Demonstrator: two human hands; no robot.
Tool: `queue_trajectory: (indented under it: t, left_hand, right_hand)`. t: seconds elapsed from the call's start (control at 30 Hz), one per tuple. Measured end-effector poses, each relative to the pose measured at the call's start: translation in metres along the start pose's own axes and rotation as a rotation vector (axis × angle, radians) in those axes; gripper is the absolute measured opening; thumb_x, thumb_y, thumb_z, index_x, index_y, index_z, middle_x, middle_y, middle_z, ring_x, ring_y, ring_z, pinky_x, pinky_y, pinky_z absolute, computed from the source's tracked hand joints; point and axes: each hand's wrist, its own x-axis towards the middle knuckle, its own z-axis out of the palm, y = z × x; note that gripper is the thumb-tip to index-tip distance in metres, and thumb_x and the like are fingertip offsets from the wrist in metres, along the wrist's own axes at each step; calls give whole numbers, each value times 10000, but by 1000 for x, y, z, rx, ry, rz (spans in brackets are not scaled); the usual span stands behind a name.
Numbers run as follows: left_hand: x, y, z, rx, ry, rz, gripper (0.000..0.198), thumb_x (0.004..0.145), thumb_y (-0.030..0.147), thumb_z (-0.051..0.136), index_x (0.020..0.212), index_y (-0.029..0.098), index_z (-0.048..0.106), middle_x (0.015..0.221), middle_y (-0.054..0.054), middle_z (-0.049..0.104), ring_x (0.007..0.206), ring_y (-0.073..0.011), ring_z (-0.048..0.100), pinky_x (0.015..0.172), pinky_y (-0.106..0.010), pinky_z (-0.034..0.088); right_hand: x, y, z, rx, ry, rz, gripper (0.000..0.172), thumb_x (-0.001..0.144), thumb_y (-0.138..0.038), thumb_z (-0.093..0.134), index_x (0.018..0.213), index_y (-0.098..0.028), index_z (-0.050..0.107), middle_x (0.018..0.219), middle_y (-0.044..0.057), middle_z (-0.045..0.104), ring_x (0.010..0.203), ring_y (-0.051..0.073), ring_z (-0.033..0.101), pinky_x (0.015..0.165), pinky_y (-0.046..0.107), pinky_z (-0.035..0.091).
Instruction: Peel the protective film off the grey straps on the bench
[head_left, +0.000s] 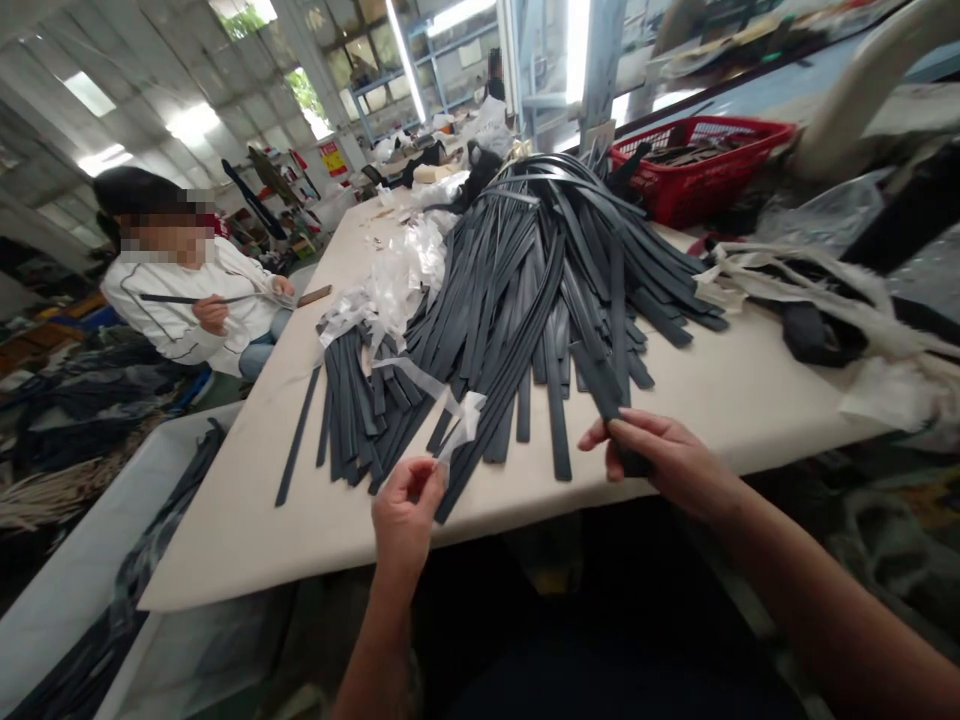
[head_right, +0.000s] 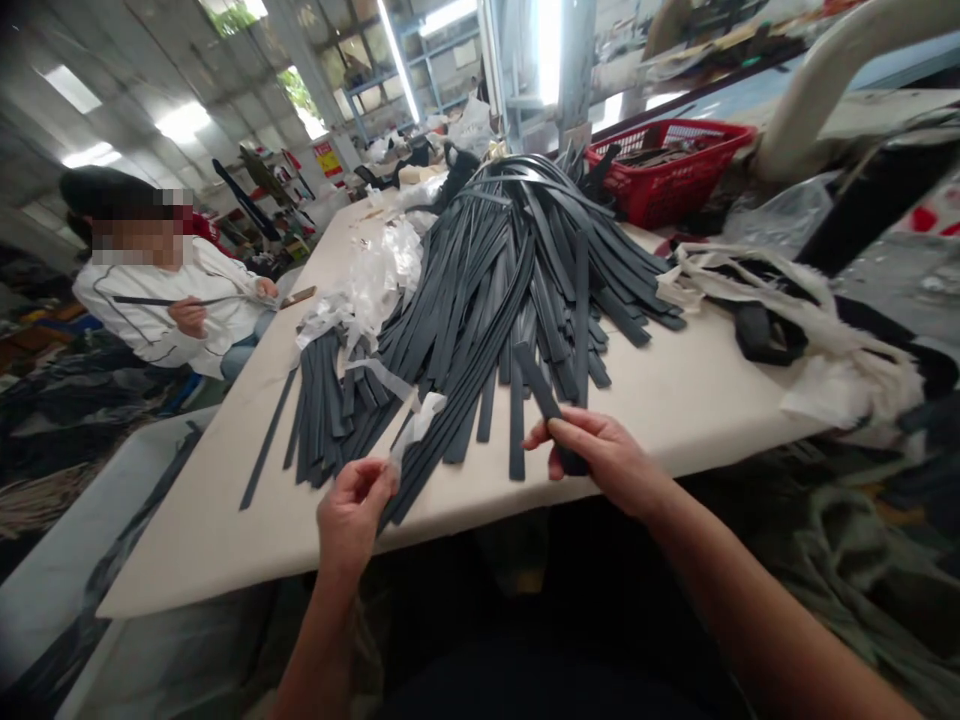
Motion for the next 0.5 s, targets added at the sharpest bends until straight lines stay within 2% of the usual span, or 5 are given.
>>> queue_trajectory:
  t: [0.1, 0.17, 0.27, 0.33, 0.5]
  left_hand:
    - [-19, -1, 0, 337, 80, 278, 118, 873, 317, 634, 914, 222, 693, 821, -9, 713, 736, -156, 654, 758, -289, 530]
    - [-23, -2, -4, 430, 89, 459, 96, 891, 255, 617, 937, 224, 695, 851, -19, 726, 779, -162, 674, 793, -296, 536]
    - [-25, -6, -14, 491, 139, 690, 128, 867, 174, 646, 972, 223, 701, 879, -31, 733, 814, -166, 688, 815, -305, 544]
    - [-25, -9, -21, 529, 172, 796, 208, 837, 134, 676, 1016, 235, 706, 905, -36, 733, 819, -169, 686, 805, -312, 544]
    - [-27, -7, -37, 525, 180, 949, 347, 782, 68, 717, 1062, 271, 706, 944, -31, 708, 867, -178, 669, 824, -336, 550]
  right_hand:
    - [-9, 0, 30, 193, -324, 220, 513, 858, -561, 657, 1132, -133, 722, 584, 21, 643, 538, 134, 608, 541, 217, 483]
    - [-7, 4, 46, 325, -403, 303, 476, 873, -504, 660, 1175, -139, 706, 621, 28, 673, 536, 127, 618, 542, 207, 502]
    - [4, 10, 62, 480, -399, 327, 314, 888, -401, 661, 1086, -165, 723, 1000, 103, 747, 553, 98, 634, 536, 197, 547]
    - [14, 14, 69, 506, -377, 339, 242, 896, -355, 660, 1043, -172, 721, 1232, 126, 676, 576, 87, 651, 528, 197, 573]
    - [38, 17, 80, 435, -347, 377, 230, 919, -337, 651, 1075, -185, 724, 1159, 90, 678, 570, 77, 652, 535, 198, 608]
